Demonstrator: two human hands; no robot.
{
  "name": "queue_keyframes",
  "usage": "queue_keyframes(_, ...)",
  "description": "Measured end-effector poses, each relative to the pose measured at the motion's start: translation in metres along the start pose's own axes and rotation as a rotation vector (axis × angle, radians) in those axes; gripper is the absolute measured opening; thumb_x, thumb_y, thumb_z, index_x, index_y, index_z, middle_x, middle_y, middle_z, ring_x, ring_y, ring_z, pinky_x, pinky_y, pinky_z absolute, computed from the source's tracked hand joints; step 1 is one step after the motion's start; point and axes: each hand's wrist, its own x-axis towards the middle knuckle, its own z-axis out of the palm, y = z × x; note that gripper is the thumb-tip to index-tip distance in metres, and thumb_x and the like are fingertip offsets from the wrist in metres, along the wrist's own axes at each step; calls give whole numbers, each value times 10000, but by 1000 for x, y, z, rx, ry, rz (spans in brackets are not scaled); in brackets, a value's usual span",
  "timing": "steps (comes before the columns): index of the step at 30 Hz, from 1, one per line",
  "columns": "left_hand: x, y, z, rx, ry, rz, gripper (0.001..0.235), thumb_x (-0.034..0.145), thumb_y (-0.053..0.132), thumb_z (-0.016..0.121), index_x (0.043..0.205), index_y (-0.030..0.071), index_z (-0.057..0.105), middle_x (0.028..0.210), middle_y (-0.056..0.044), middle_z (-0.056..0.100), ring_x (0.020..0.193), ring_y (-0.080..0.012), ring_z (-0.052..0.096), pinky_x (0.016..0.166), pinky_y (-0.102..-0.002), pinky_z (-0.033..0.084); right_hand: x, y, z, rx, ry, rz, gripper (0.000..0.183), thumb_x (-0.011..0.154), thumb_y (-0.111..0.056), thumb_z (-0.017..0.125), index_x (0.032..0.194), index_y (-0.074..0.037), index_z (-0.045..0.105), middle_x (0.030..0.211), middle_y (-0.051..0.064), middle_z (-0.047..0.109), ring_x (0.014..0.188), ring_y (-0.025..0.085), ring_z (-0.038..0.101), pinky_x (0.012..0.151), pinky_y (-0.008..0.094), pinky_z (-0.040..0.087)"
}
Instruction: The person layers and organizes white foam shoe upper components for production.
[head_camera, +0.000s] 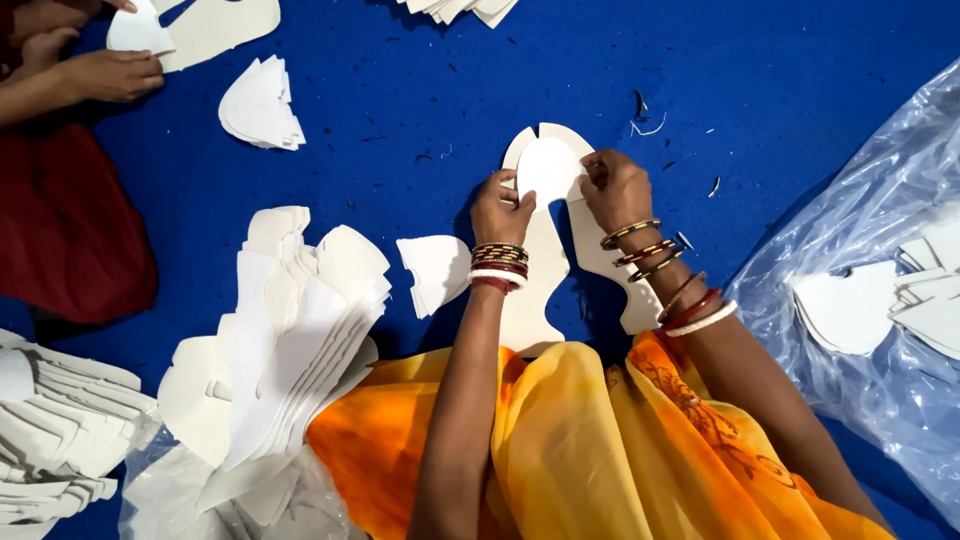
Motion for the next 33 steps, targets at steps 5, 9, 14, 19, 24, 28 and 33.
queue_keyframes(5,-10,22,-19,462,-13,62,613,861,421,830,1320,95,589,1313,-142,602,1191,-344,607,991,-411,510,2,-31,0,-438,-94,-29,444,909,-199,757,1326,-107,635,1332,193,595,1272,363,559,1072,440,480)
queue_keyframes(9,-36,-19,17,1196,263,549,725,1010,432,619,1600,116,339,1699,-51,285,1598,-322,138,1290,-486,155,14,21,51,-618,-151,-627,668,1055,-445,497,1615,-108,363,1695,166,240,1559,387,176,1214,545,204)
queue_keyframes(14,-93,9,-24,757,-250,408,922,916,488,595,1599,-10,228,1694,-192,112,1568,-349,39,1225,-601,40,0,10,47,-606,-243,-545,723,1059,-549,240,1669,-168,167,1746,101,72,1602,308,4,1274,558,35)
queue_keyframes(19,-109,1,-105,672,-498,519,787,902,402,681,1548,64,384,1610,-156,382,1558,-396,166,1206,-632,91,2,-5,43,-671,-269,-504,865,978,-720,284,1660,-202,156,1733,75,54,1595,303,-9,1223,642,-8)
queue_keyframes(24,-107,-39,-267,643,248,225,616,906,285,743,1447,47,570,1448,-179,600,1401,-419,482,1165,-527,389,1,-9,41,-724,-260,-473,1068,793,-900,262,1631,-248,155,1712,50,43,1559,281,-24,1167,689,-30)
queue_keyframes(28,-120,-77,-343,601,100,-3,707,814,354,828,1378,10,576,1399,-203,597,1319,-394,515,1082,-466,416,6,-13,37,-722,-288,-491,1198,692,-981,297,1610,-226,140,1686,65,16,1536,290,-49,1144,678,-38)
queue_keyframes(33,-136,-83,-346,485,82,94,437,987,324,701,1333,58,700,1202,-168,730,1064,-331,739,900,-372,586,2,-21,7,-435,-366,-350,936,888,-814,279,1636,-253,248,1733,94,7,1581,344,-61,1184,709,-48)
